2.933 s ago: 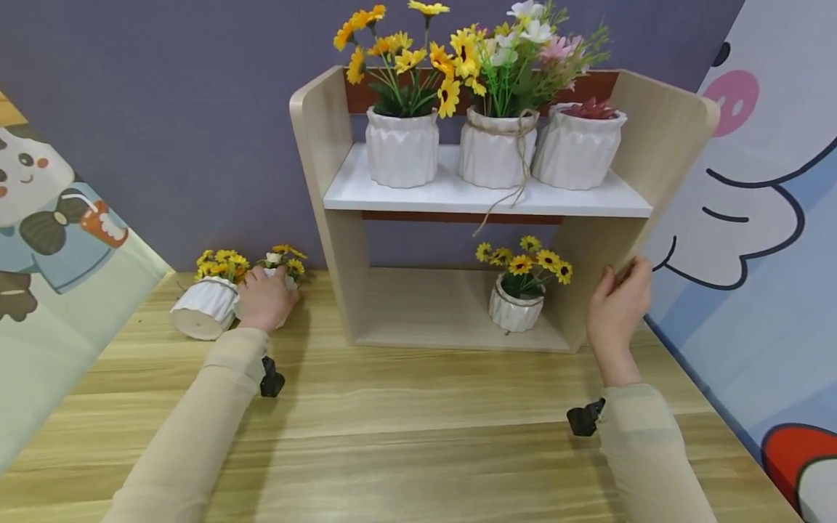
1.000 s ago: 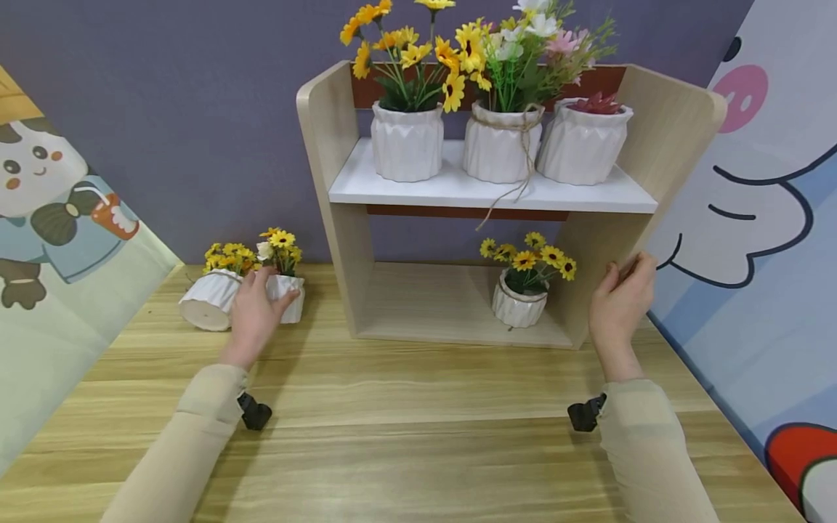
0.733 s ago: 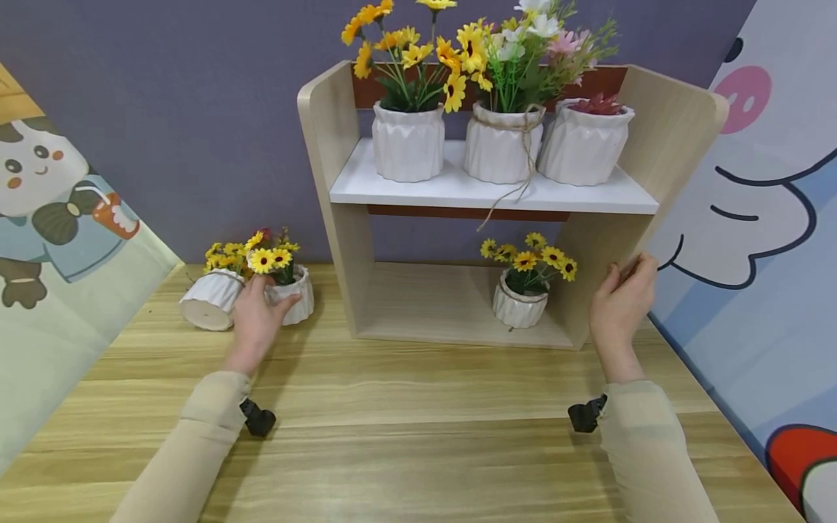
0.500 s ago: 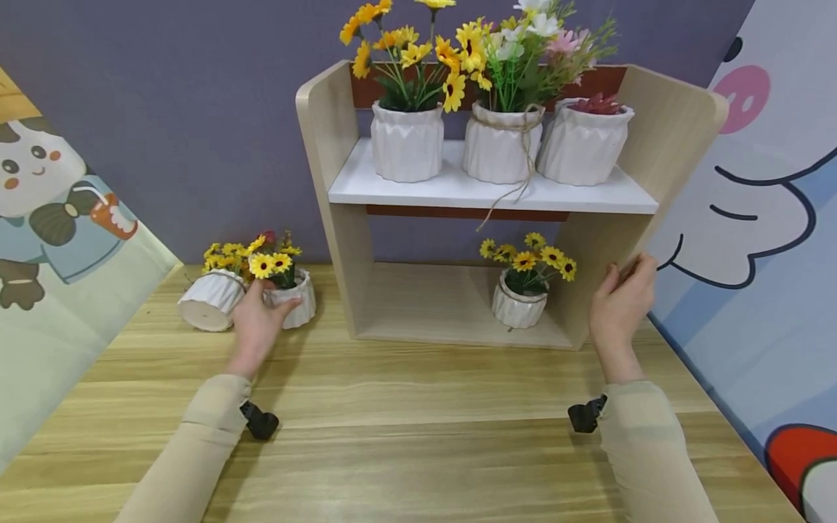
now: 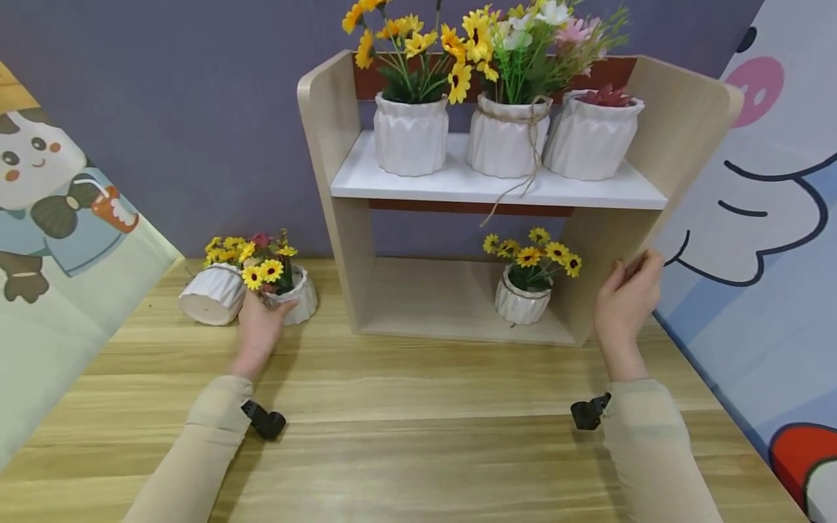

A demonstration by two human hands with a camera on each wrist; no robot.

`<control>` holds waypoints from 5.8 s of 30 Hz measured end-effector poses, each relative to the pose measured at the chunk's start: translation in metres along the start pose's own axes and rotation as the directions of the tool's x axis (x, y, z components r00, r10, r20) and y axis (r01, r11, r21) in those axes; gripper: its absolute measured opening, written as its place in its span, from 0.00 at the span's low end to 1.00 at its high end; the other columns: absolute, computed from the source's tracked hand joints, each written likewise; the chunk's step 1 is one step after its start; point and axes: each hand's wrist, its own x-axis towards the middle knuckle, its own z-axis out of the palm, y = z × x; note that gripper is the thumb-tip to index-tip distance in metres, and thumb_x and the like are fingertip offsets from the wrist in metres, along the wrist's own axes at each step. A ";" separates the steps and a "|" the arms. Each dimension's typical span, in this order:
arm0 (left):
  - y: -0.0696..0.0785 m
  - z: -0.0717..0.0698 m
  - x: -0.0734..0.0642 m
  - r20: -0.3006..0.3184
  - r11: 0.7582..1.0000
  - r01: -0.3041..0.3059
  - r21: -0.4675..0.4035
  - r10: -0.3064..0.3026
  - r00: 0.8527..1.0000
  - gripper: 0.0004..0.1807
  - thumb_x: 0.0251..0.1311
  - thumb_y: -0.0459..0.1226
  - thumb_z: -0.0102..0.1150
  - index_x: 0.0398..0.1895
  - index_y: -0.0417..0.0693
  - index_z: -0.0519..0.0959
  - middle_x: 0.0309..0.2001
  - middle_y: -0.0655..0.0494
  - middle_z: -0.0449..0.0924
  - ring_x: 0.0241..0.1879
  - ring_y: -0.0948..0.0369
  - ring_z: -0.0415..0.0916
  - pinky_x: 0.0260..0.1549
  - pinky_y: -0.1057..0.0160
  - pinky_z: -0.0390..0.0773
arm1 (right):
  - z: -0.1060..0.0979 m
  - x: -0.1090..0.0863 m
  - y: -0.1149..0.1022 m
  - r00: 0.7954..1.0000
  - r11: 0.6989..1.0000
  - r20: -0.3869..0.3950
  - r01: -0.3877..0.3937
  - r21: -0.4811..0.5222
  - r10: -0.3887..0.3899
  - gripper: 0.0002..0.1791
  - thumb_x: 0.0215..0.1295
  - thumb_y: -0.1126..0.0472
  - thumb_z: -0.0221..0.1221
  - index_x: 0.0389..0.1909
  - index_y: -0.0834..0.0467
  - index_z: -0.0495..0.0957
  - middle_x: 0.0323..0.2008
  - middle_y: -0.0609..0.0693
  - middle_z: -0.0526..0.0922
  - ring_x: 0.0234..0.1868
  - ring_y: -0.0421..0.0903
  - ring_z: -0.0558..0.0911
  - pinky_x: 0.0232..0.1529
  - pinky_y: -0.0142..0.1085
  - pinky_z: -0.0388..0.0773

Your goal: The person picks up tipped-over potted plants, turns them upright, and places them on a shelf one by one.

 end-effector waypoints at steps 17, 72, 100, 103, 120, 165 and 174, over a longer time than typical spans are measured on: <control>0.031 0.039 -0.026 -0.172 0.992 0.125 -0.001 -0.123 0.977 0.42 0.49 0.39 0.63 0.64 0.33 0.52 0.68 0.35 0.39 0.66 0.43 0.46 0.62 0.45 0.55 | 0.001 0.001 0.001 1.000 1.000 -0.008 0.002 -0.017 -0.003 0.17 0.67 0.55 0.44 0.50 0.62 0.66 0.33 0.48 0.67 0.38 0.50 0.73 0.35 0.30 0.63; 0.013 0.001 -0.020 -0.149 0.988 0.153 0.001 -0.151 0.977 0.56 0.32 0.52 0.74 0.65 0.41 0.55 0.59 0.41 0.65 0.59 0.46 0.62 0.61 0.51 0.60 | 0.001 0.001 0.001 0.999 0.999 0.017 -0.030 -0.023 0.030 0.17 0.68 0.55 0.42 0.52 0.59 0.65 0.35 0.50 0.69 0.38 0.48 0.71 0.35 0.31 0.62; 0.035 -0.019 -0.057 0.187 0.981 0.191 0.042 -0.196 0.963 0.57 0.27 0.61 0.72 0.61 0.37 0.63 0.58 0.36 0.67 0.57 0.45 0.66 0.57 0.48 0.65 | 0.000 0.001 0.004 1.000 1.000 0.018 0.018 -0.010 -0.017 0.19 0.68 0.57 0.43 0.51 0.68 0.62 0.39 0.61 0.69 0.38 0.53 0.72 0.35 0.37 0.63; 0.038 -0.021 -0.061 0.211 0.984 0.153 0.086 -0.168 0.963 0.57 0.26 0.62 0.71 0.60 0.38 0.64 0.57 0.36 0.69 0.55 0.44 0.67 0.54 0.47 0.67 | 0.000 0.001 0.003 1.000 1.000 0.023 0.009 -0.012 -0.009 0.19 0.68 0.56 0.42 0.52 0.67 0.62 0.39 0.62 0.70 0.38 0.53 0.72 0.34 0.37 0.64; 0.071 -0.021 -0.094 0.281 0.997 -0.012 0.076 -0.010 0.960 0.45 0.23 0.63 0.72 0.47 0.44 0.76 0.44 0.44 0.80 0.43 0.51 0.77 0.40 0.53 0.77 | -0.001 0.001 0.003 0.999 1.000 0.033 -0.012 -0.015 0.013 0.20 0.68 0.57 0.42 0.52 0.67 0.62 0.39 0.61 0.70 0.39 0.54 0.73 0.35 0.38 0.64; 0.120 0.097 -0.102 0.292 0.986 -0.169 0.003 0.161 0.943 0.40 0.28 0.58 0.72 0.43 0.41 0.74 0.40 0.49 0.80 0.40 0.52 0.77 0.37 0.56 0.78 | 0.000 0.000 0.002 0.999 1.000 0.047 -0.002 -0.010 0.002 0.20 0.68 0.56 0.42 0.51 0.67 0.61 0.41 0.64 0.70 0.41 0.56 0.74 0.35 0.39 0.65; 0.122 0.118 -0.096 0.262 0.991 -0.120 0.050 0.103 0.959 0.45 0.27 0.58 0.73 0.49 0.39 0.73 0.45 0.43 0.78 0.44 0.47 0.76 0.41 0.52 0.77 | -0.001 -0.001 0.002 0.999 1.000 0.046 -0.003 -0.017 0.004 0.18 0.67 0.58 0.44 0.49 0.68 0.62 0.31 0.36 0.59 0.38 0.53 0.72 0.34 0.35 0.63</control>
